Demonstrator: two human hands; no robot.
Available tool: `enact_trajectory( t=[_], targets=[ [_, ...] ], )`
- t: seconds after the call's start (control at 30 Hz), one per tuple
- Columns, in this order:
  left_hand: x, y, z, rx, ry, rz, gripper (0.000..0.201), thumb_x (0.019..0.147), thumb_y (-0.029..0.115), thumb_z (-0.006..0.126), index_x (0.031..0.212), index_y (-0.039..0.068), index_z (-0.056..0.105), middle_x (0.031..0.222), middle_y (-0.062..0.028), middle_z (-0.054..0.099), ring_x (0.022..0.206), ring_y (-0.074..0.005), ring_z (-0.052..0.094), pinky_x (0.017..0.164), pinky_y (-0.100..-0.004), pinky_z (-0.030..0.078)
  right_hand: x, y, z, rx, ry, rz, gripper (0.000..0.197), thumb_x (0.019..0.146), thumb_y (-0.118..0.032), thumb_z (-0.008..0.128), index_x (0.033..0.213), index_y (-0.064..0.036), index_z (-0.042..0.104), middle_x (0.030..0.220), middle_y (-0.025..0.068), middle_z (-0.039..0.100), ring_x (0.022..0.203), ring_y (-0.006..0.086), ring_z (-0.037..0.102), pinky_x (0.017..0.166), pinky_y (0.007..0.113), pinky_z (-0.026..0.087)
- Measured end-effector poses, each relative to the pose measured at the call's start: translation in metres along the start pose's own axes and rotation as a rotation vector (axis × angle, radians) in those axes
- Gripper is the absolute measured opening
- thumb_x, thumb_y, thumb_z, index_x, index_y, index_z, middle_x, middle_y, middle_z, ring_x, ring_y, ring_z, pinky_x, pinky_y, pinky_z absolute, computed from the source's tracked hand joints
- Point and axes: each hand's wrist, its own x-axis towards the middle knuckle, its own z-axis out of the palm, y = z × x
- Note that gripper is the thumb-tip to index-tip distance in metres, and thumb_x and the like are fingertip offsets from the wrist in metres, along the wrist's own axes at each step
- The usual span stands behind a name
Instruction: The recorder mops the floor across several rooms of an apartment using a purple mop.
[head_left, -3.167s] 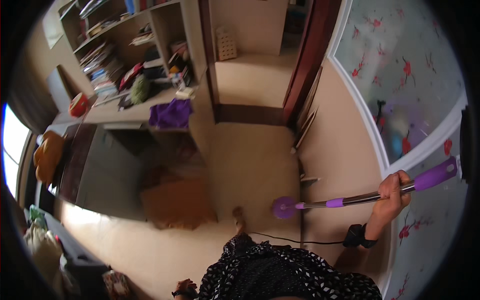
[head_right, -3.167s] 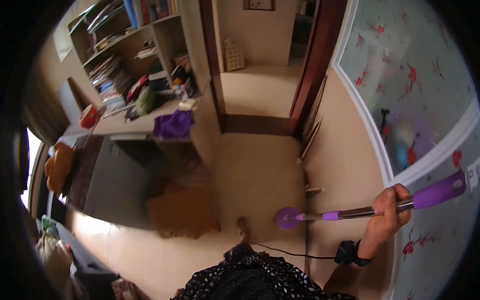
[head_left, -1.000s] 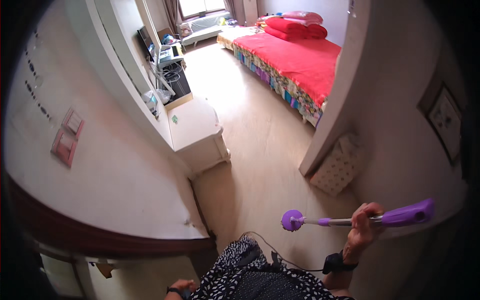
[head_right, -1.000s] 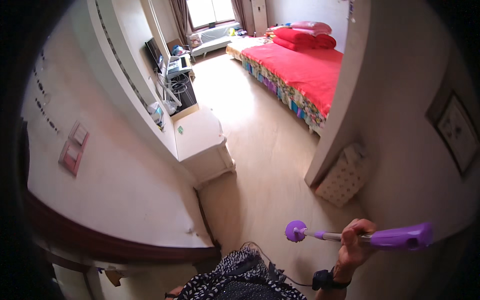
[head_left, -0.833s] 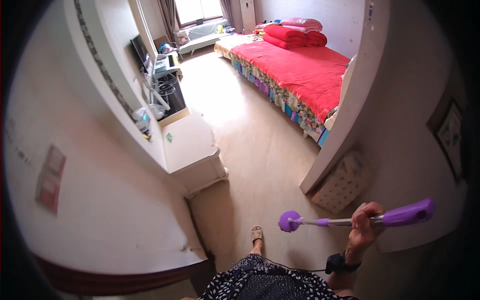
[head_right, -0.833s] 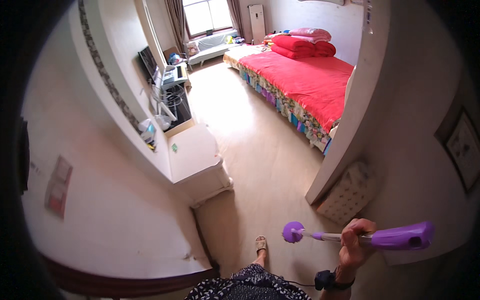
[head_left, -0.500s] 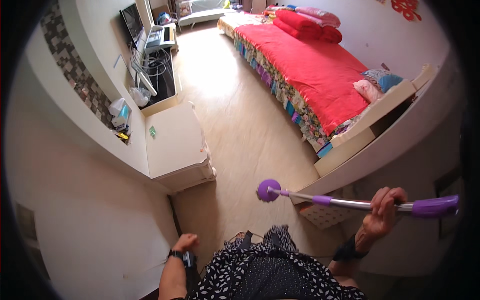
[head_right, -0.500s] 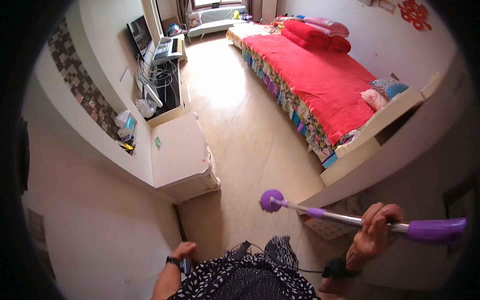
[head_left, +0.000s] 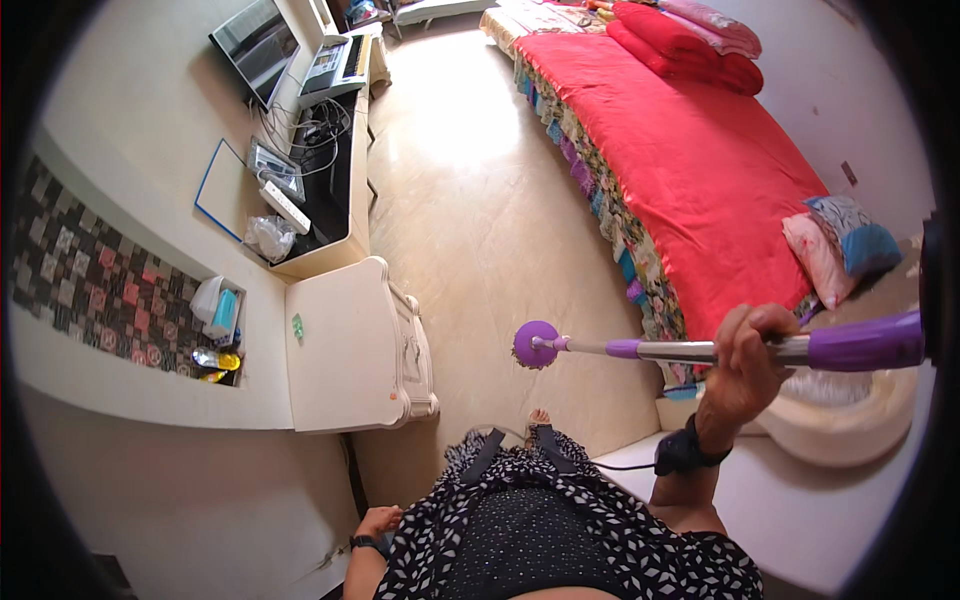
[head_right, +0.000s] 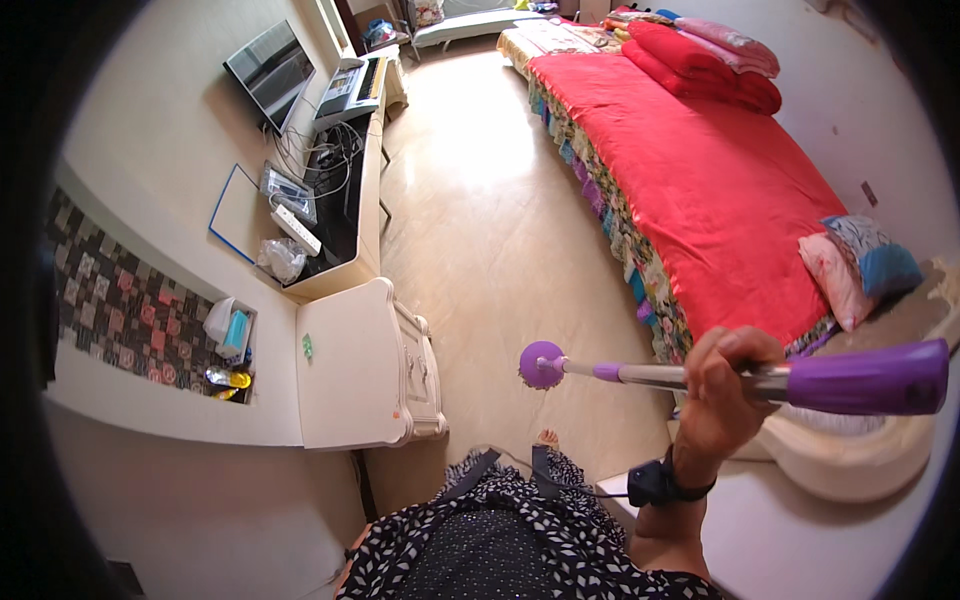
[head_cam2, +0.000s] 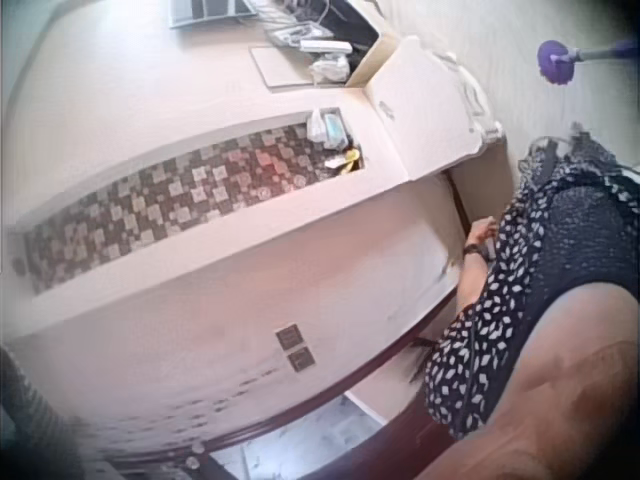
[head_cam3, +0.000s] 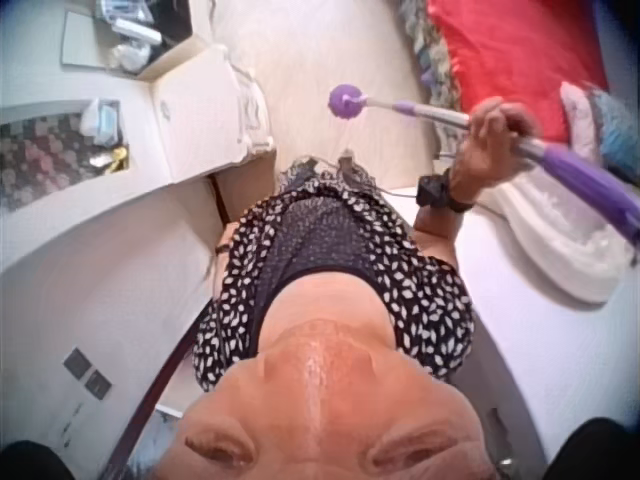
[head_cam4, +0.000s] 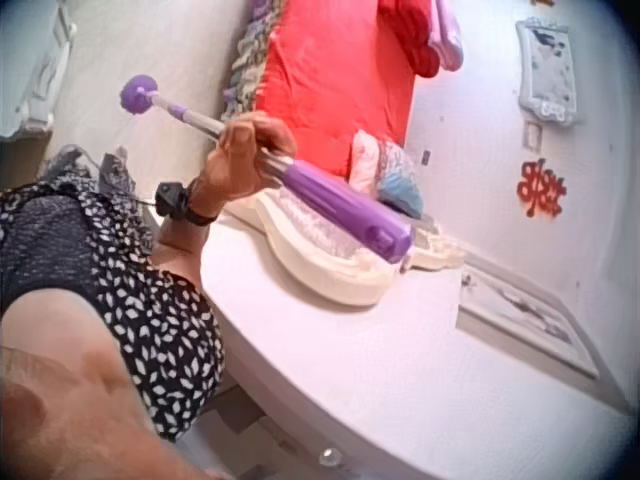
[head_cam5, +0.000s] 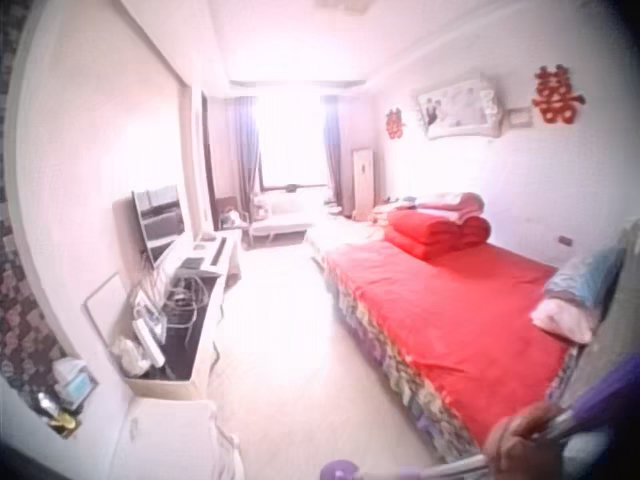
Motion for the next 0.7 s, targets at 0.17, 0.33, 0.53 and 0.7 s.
enact_trajectory(
  t=[0.17,0.33,0.53,0.7],
  targets=[
    [0.026,0.013,0.033,-0.192,0.076,-0.225,0.022,0.080,0.020,0.052,0.084,0.003,0.064,0.074,-0.0044,0.062,0.062,-0.0144,0.057,0.053,-0.0253,0.044,0.084,0.105,0.021,0.020,-0.012,0.072,0.022,0.073,-0.008,0.065,0.084,0.0010,0.048,0.061,0.0027,0.042,0.043,0.0098,0.037,0.036,0.021,0.024],
    [0.098,0.104,0.049,-0.165,0.025,-0.208,0.023,0.080,0.021,0.051,0.085,0.003,0.064,0.075,-0.0051,0.062,0.063,-0.0147,0.057,0.054,-0.0254,0.044,0.164,0.192,0.019,0.005,-0.020,0.028,0.019,0.074,-0.006,0.063,0.083,0.0018,0.049,0.059,0.0018,0.040,0.042,0.0087,0.036,0.036,0.021,0.025],
    [0.234,0.275,0.033,0.041,-0.097,-0.030,0.024,0.081,0.022,0.051,0.087,0.003,0.063,0.076,-0.0059,0.063,0.065,-0.0151,0.058,0.055,-0.0256,0.045,0.269,0.294,0.044,-0.007,-0.017,0.001,0.017,0.075,-0.003,0.061,0.085,0.0034,0.049,0.056,0.0028,0.041,0.041,0.0092,0.036,0.035,0.021,0.023],
    [0.317,0.481,-0.008,-0.170,-0.229,0.039,0.026,0.083,0.023,0.049,0.096,0.003,0.058,0.083,-0.0087,0.062,0.071,-0.0167,0.059,0.060,-0.0278,0.049,0.346,0.368,0.068,0.009,0.002,-0.053,0.019,0.074,-0.006,0.063,0.083,0.0022,0.048,0.050,0.0012,0.040,0.039,0.0097,0.036,0.035,0.021,0.022]
  ],
)
